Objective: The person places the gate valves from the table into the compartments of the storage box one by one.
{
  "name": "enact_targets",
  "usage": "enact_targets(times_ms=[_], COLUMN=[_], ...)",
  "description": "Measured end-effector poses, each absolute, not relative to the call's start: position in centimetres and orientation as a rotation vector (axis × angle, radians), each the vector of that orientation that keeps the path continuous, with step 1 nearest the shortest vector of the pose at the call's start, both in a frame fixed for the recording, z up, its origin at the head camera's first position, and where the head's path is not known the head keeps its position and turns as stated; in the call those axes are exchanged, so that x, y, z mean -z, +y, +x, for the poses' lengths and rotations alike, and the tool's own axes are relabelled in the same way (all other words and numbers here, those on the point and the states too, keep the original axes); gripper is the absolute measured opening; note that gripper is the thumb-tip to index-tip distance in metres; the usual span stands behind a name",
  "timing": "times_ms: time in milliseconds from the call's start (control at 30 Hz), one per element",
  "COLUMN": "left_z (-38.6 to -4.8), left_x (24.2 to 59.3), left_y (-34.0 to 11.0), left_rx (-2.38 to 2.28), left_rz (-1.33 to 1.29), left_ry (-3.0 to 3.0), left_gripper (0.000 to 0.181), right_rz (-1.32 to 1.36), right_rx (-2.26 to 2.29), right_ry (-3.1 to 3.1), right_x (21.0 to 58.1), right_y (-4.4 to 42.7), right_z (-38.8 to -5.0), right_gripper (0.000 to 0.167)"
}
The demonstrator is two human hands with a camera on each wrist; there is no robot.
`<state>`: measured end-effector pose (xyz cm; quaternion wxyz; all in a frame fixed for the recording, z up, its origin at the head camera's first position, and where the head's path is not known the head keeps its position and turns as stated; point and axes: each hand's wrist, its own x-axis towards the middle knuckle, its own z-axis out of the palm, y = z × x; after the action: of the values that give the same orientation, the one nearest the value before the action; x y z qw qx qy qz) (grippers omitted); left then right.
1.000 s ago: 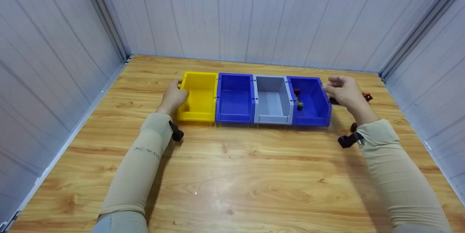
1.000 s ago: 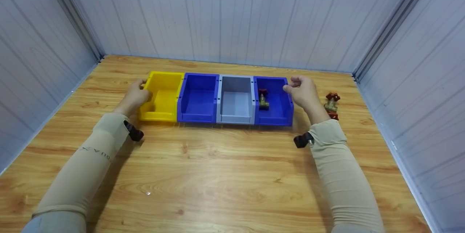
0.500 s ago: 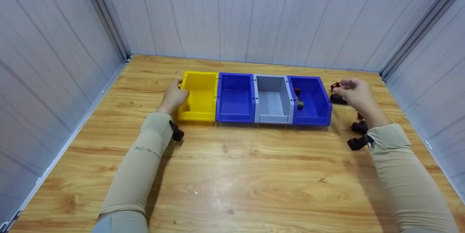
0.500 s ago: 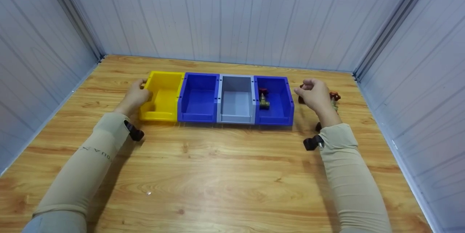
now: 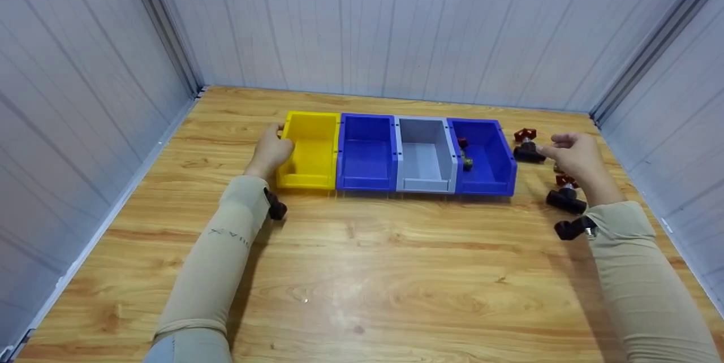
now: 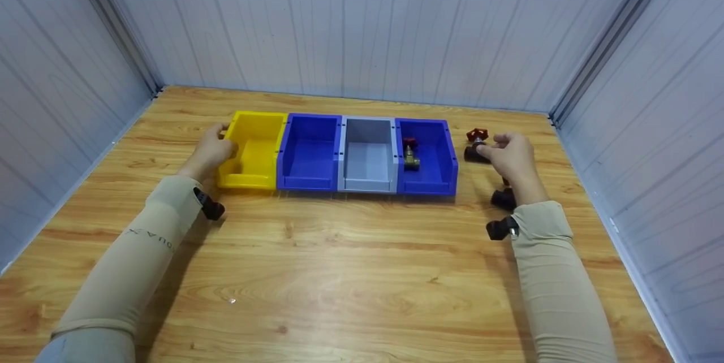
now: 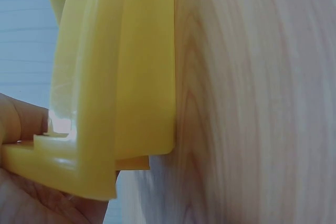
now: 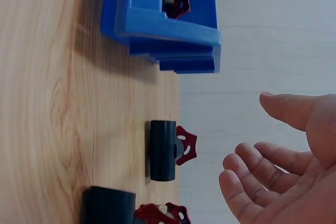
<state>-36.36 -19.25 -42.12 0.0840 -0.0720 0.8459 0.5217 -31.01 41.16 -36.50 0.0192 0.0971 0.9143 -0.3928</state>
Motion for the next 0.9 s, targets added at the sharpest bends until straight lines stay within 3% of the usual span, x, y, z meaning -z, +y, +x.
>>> enact_targets(times_ms=[900], left_z=[-35.7], left_x=[41.9], left_y=[-18.8], left_rx=[-1.611], left_rz=[-0.253], left_ry=[2.499], left_gripper=[0.058], right_rz=[0.351], right_rx=[1.151], right_ry=[2.722], right_x=[38.8], right_y=[45.9], right_z=[-29.1], right_gripper=[0.089])
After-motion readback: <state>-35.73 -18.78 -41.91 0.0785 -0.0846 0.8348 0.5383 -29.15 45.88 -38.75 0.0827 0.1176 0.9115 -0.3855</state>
